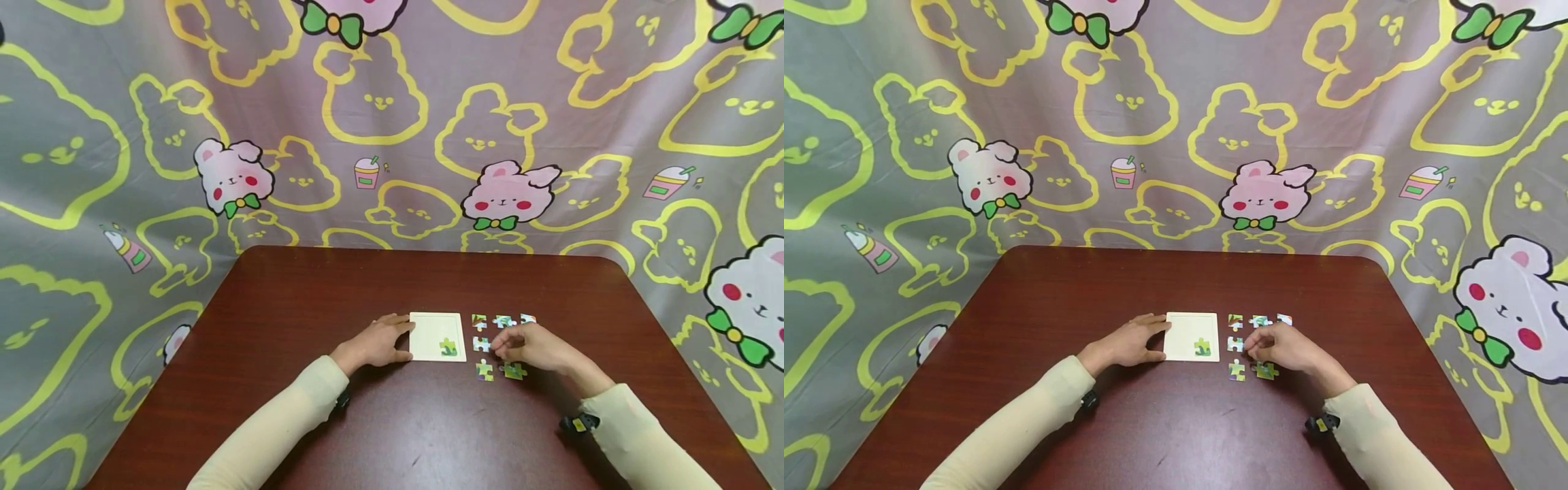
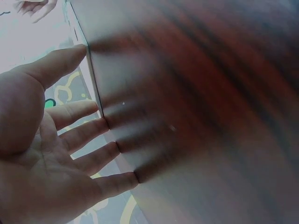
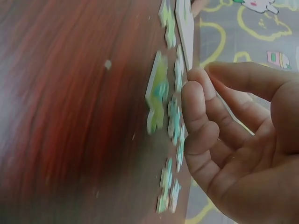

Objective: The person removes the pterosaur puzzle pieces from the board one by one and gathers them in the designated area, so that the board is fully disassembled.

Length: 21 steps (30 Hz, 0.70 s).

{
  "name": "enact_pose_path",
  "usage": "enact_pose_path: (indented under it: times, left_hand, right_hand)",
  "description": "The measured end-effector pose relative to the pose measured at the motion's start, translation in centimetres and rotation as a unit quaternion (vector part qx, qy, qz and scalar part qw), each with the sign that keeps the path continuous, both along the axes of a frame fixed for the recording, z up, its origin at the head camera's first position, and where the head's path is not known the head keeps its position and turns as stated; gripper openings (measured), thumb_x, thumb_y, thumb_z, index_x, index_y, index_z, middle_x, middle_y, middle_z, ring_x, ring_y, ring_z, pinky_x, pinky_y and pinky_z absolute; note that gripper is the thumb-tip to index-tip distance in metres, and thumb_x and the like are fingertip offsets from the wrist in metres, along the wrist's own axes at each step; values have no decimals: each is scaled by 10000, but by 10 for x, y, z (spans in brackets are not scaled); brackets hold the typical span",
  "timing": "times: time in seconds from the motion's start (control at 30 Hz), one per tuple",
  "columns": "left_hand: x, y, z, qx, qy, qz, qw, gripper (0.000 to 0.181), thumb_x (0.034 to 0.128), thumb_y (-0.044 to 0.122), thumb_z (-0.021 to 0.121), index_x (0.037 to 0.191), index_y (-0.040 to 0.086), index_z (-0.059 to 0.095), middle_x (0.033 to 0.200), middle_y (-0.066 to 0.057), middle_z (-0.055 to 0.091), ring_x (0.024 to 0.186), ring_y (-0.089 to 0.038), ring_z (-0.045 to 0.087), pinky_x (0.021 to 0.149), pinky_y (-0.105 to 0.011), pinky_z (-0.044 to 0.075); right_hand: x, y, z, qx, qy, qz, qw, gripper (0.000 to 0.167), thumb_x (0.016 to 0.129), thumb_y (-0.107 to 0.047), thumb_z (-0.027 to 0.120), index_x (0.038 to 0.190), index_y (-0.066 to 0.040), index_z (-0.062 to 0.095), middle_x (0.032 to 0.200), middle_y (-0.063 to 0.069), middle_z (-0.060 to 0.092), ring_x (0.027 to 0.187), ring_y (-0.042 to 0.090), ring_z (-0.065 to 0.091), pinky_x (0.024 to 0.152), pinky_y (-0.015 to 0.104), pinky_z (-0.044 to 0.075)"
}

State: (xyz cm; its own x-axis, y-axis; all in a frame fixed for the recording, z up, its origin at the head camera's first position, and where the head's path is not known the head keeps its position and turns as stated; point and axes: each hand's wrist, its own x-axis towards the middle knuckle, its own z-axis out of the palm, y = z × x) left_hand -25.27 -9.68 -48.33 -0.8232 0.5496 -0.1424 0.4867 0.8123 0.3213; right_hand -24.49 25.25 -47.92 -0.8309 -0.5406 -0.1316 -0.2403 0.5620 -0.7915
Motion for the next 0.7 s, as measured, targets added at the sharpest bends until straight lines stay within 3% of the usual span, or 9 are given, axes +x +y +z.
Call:
enact_pose_path:
  times: [0.43, 0.7]
  left_hand:
    - [2, 0, 1, -15, -21, 19, 10000, 684, 923, 391, 702, 1496, 104, 463, 1594, -123, 383, 1491, -381, 319, 1166, -592, 335]
    - [3, 0, 3, -20, -27, 20, 10000, 683, 924, 385, 701, 1500, 108, 458, 1598, -124, 378, 1494, -381, 311, 1172, -586, 331]
  right_hand:
    - [-4, -40, 0, -122, 261, -35, 9996, 144, 919, -64, 680, 1045, 3, 701, 961, 149, 740, 803, 143, 683, 637, 246, 533]
    - [-6, -61, 1, -349, 44, 349, 9988, 157, 927, -67, 675, 1065, 4, 694, 1000, 163, 754, 895, 206, 718, 665, 230, 545]
